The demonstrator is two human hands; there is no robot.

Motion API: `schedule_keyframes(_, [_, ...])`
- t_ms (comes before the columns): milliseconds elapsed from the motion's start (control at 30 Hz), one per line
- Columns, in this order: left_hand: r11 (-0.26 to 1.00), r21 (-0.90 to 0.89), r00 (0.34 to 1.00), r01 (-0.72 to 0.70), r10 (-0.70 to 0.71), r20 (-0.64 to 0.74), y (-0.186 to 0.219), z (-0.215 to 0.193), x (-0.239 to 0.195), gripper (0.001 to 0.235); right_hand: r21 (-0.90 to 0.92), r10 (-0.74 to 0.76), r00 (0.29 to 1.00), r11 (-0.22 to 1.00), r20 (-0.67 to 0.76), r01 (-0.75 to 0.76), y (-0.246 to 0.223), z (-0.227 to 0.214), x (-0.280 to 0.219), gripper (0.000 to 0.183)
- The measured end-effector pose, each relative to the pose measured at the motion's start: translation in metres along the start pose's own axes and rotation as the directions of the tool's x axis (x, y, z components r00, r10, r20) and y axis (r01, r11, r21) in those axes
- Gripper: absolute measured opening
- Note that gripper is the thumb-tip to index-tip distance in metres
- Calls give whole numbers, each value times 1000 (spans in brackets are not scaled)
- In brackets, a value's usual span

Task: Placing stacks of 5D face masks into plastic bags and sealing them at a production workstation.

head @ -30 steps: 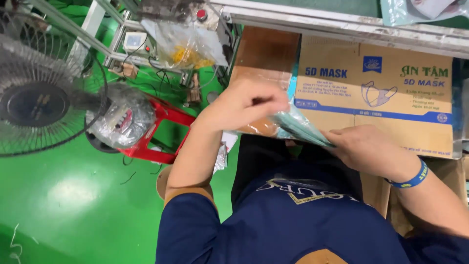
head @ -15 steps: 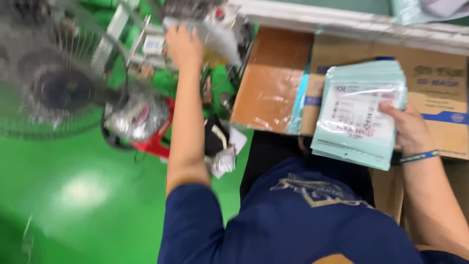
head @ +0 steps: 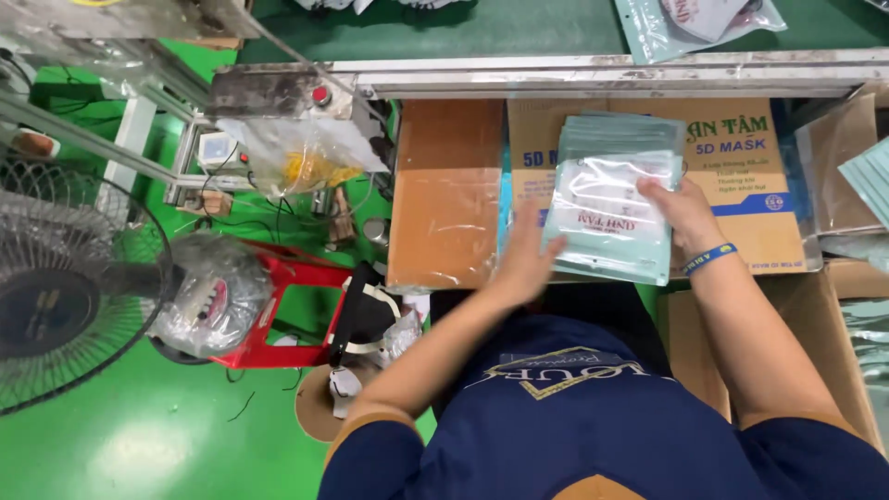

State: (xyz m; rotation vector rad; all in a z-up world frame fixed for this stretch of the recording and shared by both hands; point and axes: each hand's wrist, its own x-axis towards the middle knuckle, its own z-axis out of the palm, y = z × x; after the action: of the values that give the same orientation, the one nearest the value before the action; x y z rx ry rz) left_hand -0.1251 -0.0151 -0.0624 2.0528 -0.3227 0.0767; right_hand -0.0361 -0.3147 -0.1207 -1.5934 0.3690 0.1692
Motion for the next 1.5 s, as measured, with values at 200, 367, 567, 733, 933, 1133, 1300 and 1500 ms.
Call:
schedule_keyframes(200, [998, 23, 995, -55, 53, 80, -24, 54, 50, 89, -862, -794, 608, 305, 6, 406, -26, -36, 14, 66])
schedule_keyframes(367, [872, 331, 898, -361, 421, -129, -37, -84, 158, 96, -596, -589, 805, 670, -65, 442, -52, -65, -76, 35])
schedule_keyframes(567, [688, 686, 890, -237, 437, -129, -81, -231, 295, 123, -44, -303, 943, 953, -140, 300, -15, -106, -104, 22])
schedule_keyframes(733, [734, 650, 978, -196, 192, 78, -152, -225, 381, 103, -17, -286, 932, 957, -224, 289, 23, -115, -85, 19])
schedule_keyframes(933, [503, 855, 950, -128, 309, -39, -226, -176, 454, 25, -189, -112, 989, 978, -100, 91, -82, -29, -74, 24])
schedule_keyframes(1133, [767, 614, 949, -187, 303, -90, -79, -124, 361, 15, -89, -499, 854, 853, 150, 514, -130, 81, 1, 34])
schedule_keyframes(1300, [720, 666, 930, -197, 352, -105, 83, -44, 165, 47, 775, -418, 803, 626, 425, -85, -128, 153, -21, 60])
schedule_keyframes(1500, [779, 487, 903, -396, 427, 51, 49, -33, 86, 47, 797, -139, 881, 506, 453, -329, -34, 129, -9, 31])
